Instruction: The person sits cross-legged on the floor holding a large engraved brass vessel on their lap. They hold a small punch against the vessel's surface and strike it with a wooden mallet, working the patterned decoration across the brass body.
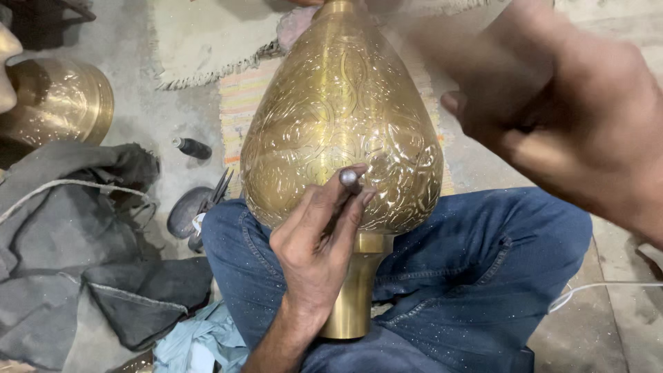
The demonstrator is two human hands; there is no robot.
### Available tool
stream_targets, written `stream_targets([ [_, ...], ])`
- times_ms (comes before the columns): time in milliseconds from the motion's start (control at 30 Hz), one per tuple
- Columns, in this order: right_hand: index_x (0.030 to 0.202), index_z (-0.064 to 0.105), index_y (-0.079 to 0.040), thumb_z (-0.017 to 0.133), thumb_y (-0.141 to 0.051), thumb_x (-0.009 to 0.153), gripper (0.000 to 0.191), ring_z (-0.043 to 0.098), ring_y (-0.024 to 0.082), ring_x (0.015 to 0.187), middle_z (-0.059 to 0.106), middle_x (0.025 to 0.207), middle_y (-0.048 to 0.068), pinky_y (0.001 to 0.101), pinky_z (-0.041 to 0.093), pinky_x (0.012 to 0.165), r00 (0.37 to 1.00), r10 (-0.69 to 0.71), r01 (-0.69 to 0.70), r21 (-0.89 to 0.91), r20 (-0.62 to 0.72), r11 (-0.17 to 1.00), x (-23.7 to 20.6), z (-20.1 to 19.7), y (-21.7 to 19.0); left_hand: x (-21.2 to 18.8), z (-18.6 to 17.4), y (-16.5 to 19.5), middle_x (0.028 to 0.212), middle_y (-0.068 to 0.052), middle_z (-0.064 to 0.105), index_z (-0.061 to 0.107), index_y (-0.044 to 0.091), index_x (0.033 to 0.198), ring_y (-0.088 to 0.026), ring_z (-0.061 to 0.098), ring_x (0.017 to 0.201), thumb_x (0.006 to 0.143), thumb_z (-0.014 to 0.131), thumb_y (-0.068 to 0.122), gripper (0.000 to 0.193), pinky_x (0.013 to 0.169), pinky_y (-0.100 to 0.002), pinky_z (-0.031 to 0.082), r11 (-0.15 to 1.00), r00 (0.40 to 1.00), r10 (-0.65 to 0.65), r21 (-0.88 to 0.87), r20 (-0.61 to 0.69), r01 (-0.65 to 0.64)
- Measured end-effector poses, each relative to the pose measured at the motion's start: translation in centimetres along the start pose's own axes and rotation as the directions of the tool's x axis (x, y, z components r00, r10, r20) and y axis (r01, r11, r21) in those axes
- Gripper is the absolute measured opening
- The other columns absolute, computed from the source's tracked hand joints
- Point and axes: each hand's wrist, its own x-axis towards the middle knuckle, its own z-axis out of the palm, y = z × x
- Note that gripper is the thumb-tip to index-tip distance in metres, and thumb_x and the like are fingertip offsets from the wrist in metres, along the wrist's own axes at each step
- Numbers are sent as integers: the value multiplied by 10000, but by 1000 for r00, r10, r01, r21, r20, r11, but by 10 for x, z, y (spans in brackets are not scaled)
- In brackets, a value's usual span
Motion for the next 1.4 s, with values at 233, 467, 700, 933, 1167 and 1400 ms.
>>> stream_targets([
  [233,1096,688,-117,812,-126,803,318,687,279,867,662,907,83,442,530,734,927,-352,348,-647,130,678,0,-10,6,1,-6,10,1010,-95,758,683,4,1213,-146,778,869,959,769,17,268,705,-267,652,995,999,36,89,-3,-36],
  [467,1121,624,-101,788,-215,878,315,723,193,818,678,862,46,367,582,752,988,-148,147,-543,43,827,-2,-4,14,1,-4,9,1012,-90,761,692,17,1206,-147,775,865,938,797,31,288,701,-266,654,994,997,80,75,-4,-79],
  [700,1119,654,7,806,69,751,403,705,270,875,678,960,154,379,568,735,945,-319,312,-485,70,817,-5,-7,-3,2,-12,8,930,-103,694,680,8,1152,-178,721,775,898,791,-18,278,658,-328,592,989,998,64,135,17,-66],
  [933,1132,618,13,789,98,812,373,699,265,907,674,967,148,367,569,771,933,-360,329,-401,-2,855,1,-3,-9,7,-10,14,926,-80,720,690,11,1223,-156,736,776,929,786,5,309,655,-290,611,994,999,2,110,37,-6],
  [1167,1041,617,-103,805,-140,921,227,701,191,846,677,892,33,377,558,734,985,-173,154,-449,-1,880,4,0,-10,8,-9,15,1005,-81,758,685,16,1245,-130,727,782,928,781,-21,333,645,-277,593,995,999,47,82,15,-48],
  [1400,1055,639,-100,751,-219,884,237,688,215,908,668,921,47,381,530,818,917,-364,354,-748,161,562,-2,-4,10,6,-8,11,975,-83,733,692,-20,1179,-146,741,812,927,784,-16,268,666,-275,609,997,999,52,54,1,-52],
])
